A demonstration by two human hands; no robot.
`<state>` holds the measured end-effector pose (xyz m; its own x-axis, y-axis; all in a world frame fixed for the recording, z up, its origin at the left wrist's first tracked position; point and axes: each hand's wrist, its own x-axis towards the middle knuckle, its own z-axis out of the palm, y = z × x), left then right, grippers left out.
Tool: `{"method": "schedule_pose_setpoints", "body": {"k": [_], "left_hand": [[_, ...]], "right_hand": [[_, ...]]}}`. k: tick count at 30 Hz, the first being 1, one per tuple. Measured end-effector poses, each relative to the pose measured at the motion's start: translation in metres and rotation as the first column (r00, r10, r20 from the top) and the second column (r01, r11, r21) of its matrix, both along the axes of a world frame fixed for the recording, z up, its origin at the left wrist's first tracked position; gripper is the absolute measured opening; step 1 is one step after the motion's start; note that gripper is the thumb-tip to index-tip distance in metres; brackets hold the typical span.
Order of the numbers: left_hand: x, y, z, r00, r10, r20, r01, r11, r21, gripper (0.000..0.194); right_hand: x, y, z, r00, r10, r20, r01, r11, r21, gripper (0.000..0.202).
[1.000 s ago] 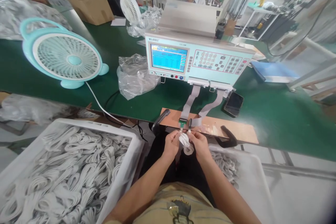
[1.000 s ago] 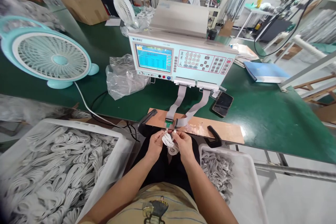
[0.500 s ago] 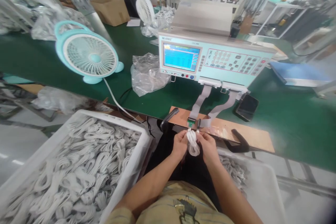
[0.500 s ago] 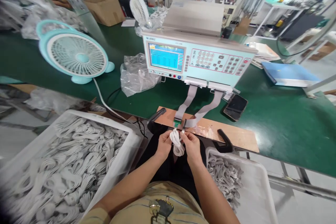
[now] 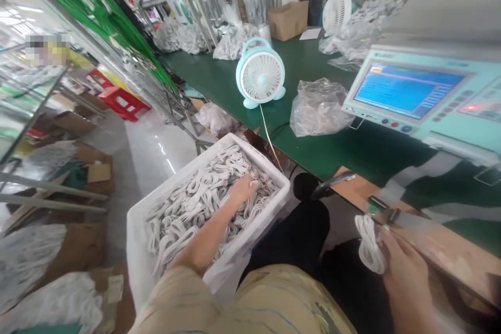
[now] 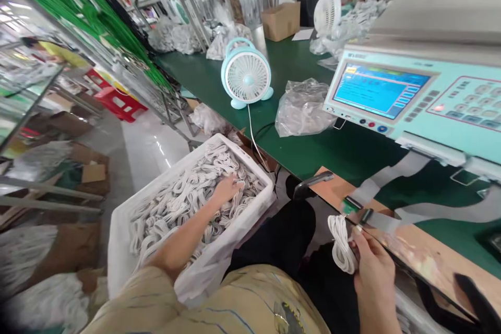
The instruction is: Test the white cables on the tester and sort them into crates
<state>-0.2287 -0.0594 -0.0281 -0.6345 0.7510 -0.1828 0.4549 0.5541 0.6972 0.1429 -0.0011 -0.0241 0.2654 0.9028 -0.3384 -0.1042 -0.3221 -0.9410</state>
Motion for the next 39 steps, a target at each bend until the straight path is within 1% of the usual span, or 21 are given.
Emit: {"method": "schedule_pose_setpoints", "body": {"k": [3,5,7,10,12,14,15,16,17,18,19,21,23,26,29,32,34,36,37,38,39], "left_hand": [[-0.011,-0.015,-0.030,0.998,0.047,0.051,-0.043,0.995,-0.086,0.024],[-0.009,-0.024,-0.036,0.994,0.073,0.076,-0.068,0.996,-0.058,0.019],[-0.010,-0.030,-0.031,0.990,0.101,0.102,-0.103,0.995,0.014,0.016],[-0.018,-0.025,-0.009,0.972,0.149,0.184,-0.179,0.970,0.162,0.019],[-0.012,-0.014,0.010,0.904,0.134,0.406,-0.279,0.904,0.325,0.023],[0.015,0.000,0.028,0.799,-0.030,0.601,-0.273,0.872,0.407,0.025],[0.037,0.007,0.034,0.759,-0.130,0.638,-0.201,0.886,0.419,0.024],[0.062,0.015,0.039,0.737,-0.232,0.634,-0.062,0.912,0.406,0.023],[0.090,0.023,0.040,0.738,-0.293,0.608,0.055,0.924,0.379,0.023],[0.118,0.032,0.038,0.717,-0.354,0.600,0.181,0.926,0.330,0.027],[0.145,0.041,0.034,0.670,-0.406,0.622,0.288,0.914,0.286,0.032],[0.191,0.056,0.021,0.569,-0.422,0.705,0.384,0.895,0.225,0.041],[0.221,0.067,0.007,0.472,-0.394,0.788,0.421,0.887,0.191,0.047],[0.239,0.076,-0.002,0.384,-0.370,0.846,0.427,0.883,0.193,0.046],[0.243,0.074,0.002,0.376,-0.397,0.837,0.371,0.892,0.256,0.035],[0.244,0.060,0.007,0.341,-0.420,0.841,0.329,0.891,0.312,0.033],[0.243,0.048,0.008,0.271,-0.378,0.885,0.311,0.905,0.291,0.032],[0.240,0.039,0.007,0.183,-0.283,0.941,0.293,0.930,0.223,0.034],[0.238,0.035,0.007,0.142,-0.239,0.961,0.282,0.940,0.192,0.034],[0.237,0.032,0.006,0.114,-0.206,0.972,0.274,0.947,0.169,0.034],[0.237,0.030,0.006,0.105,-0.189,0.976,0.270,0.950,0.155,0.033]], "right_hand": [[-0.001,0.001,0.001,0.999,-0.045,-0.028,0.043,0.998,-0.051,0.029],[-0.001,0.000,0.000,0.997,-0.066,-0.050,0.062,0.996,-0.070,0.031],[0.000,-0.002,-0.001,0.996,-0.048,-0.075,0.042,0.996,-0.074,0.032],[-0.001,-0.004,-0.002,0.993,0.009,-0.117,-0.016,0.998,-0.062,0.032],[-0.002,-0.003,-0.002,0.989,0.024,-0.149,-0.029,0.999,-0.035,0.032],[-0.004,-0.003,-0.002,0.986,0.023,-0.163,-0.026,1.000,-0.011,0.032],[-0.005,-0.004,-0.001,0.987,0.021,-0.157,-0.021,1.000,-0.002,0.032],[-0.005,-0.004,-0.001,0.989,0.021,-0.143,-0.020,1.000,0.007,0.032],[-0.006,-0.005,0.000,0.992,0.021,-0.124,-0.020,1.000,0.014,0.033],[-0.006,-0.005,0.000,0.995,0.022,-0.101,-0.020,1.000,0.021,0.034],[-0.007,-0.006,0.001,0.996,0.024,-0.080,-0.022,0.999,0.028,0.034],[-0.007,-0.005,0.001,0.998,0.021,-0.055,-0.019,0.999,0.044,0.035],[-0.006,-0.004,0.001,0.998,0.018,-0.060,-0.015,0.999,0.047,0.036],[-0.009,-0.003,0.002,0.995,-0.002,-0.104,0.005,0.999,0.036,0.036],[-0.016,-0.006,0.004,0.994,0.002,-0.114,0.003,0.999,0.050,0.034],[-0.014,-0.015,0.007,0.992,0.083,-0.099,-0.077,0.995,0.065,0.032],[0.006,-0.025,0.009,0.983,0.181,-0.039,-0.178,0.981,0.073,0.029],[0.041,-0.038,0.011,0.942,0.312,0.123,-0.320,0.946,0.045,0.025],[0.062,-0.045,0.012,0.893,0.377,0.247,-0.387,0.922,-0.005,0.023],[0.082,-0.051,0.013,0.808,0.430,0.402,-0.439,0.895,-0.075,0.021],[0.100,-0.057,0.015,0.694,0.442,0.568,-0.435,0.886,-0.158,0.018]]}}
